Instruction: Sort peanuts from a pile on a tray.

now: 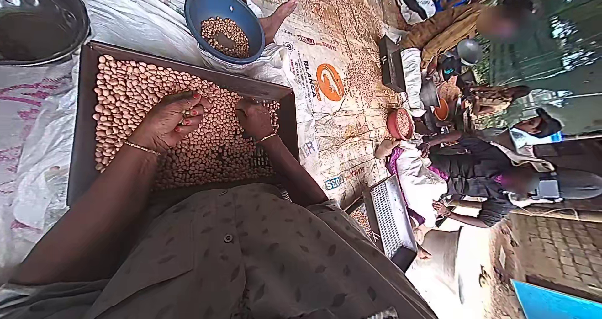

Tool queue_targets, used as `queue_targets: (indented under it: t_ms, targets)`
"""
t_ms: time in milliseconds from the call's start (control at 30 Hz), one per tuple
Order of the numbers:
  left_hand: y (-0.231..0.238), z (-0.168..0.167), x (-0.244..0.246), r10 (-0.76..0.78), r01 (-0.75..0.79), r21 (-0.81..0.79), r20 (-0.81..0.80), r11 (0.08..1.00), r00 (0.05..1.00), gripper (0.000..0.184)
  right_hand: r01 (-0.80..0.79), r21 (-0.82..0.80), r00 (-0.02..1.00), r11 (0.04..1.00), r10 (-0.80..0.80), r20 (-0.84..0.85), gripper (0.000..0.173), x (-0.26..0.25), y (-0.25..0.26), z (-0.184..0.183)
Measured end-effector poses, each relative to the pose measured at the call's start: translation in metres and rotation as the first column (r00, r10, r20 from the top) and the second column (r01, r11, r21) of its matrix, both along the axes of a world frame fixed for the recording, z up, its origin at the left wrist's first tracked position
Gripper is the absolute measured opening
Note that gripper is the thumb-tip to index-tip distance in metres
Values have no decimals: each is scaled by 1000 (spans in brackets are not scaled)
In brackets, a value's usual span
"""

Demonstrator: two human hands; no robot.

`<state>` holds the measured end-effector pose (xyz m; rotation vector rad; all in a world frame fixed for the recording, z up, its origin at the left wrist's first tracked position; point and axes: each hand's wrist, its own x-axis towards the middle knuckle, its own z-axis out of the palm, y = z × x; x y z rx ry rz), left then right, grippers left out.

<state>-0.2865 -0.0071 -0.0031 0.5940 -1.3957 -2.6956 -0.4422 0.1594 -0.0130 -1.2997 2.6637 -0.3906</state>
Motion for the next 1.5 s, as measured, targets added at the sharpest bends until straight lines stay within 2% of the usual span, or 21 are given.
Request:
queue_targets:
  t_ms: [167,233,300,400,500,567,667,733,800,867,900,933,967,1033,1100,1167,1233,1300,1333,1400,1500]
  targets:
    - [1,-2,-1,8,-8,-25,8,1000,1000,33,-32,111,993,993,44,-110,26,18,-4,6]
    - [15,21,-2,49,-43,-75,81,996,995,33,-32,146,998,989,39,-50,25,23,-2,15]
    - [19,24,-2,23,-21,-46,44,999,999,36,-33,168,999,985,27,36,26,27,-1,25]
    - [5,2,1,-63,69,100,-64,993,996,38,-21,124,996,992,10,84,24,23,1,26]
    - [-3,-17,-4,-109,116,98,-71,988,992,41,-44,113,995,993,33,98,25,20,2,26]
    - [3,-6,-3,-111,116,84,-63,990,992,43,-55,129,996,990,45,83,26,24,3,30]
    - [30,43,1,-42,40,87,29,995,999,41,-46,163,996,986,33,84,28,31,2,35]
    - [38,59,3,-6,-1,88,73,996,997,40,-43,124,999,991,43,4,27,33,-1,22]
    - [38,51,2,53,-58,45,105,997,993,40,-31,117,999,993,34,-21,24,32,-5,16]
    - [22,11,-2,4,-4,-17,29,1000,1000,42,-19,134,997,991,8,82,28,28,-1,28]
    - [2,-16,-3,-128,125,-60,-49,990,991,43,-25,99,992,995,12,127,28,26,2,35]
    - [-4,-26,-3,-154,148,-132,-36,980,987,45,-41,12,988,999,39,147,26,24,4,39]
    - [-2,-26,-1,-125,128,-201,29,971,992,46,-64,-126,982,990,85,169,26,26,4,42]
    - [9,-14,-1,-23,72,-257,191,964,981,46,-98,-483,952,870,224,210,19,35,2,43]
    - [14,0,-2,20,28,-186,254,982,967,38,-15,-681,922,732,274,273,25,48,-4,39]
    - [6,-3,-2,49,-40,-76,131,996,990,35,63,-750,946,659,199,254,19,48,-15,22]
    - [-4,-3,1,148,-149,14,20,989,989,30,-56,-661,944,748,255,209,19,49,-19,10]
    - [-11,0,4,248,-245,82,-29,966,968,32,-363,-355,887,861,437,153,27,61,-16,3]
    - [-13,3,5,293,-287,107,-42,952,955,33,-474,-182,856,862,499,137,32,67,-14,1]
    - [-14,7,5,355,-342,145,-68,928,933,35,-489,-33,865,872,489,113,33,65,-4,-1]
    - [-13,8,4,382,-364,170,-86,916,920,38,-322,84,945,943,315,84,25,41,22,5]
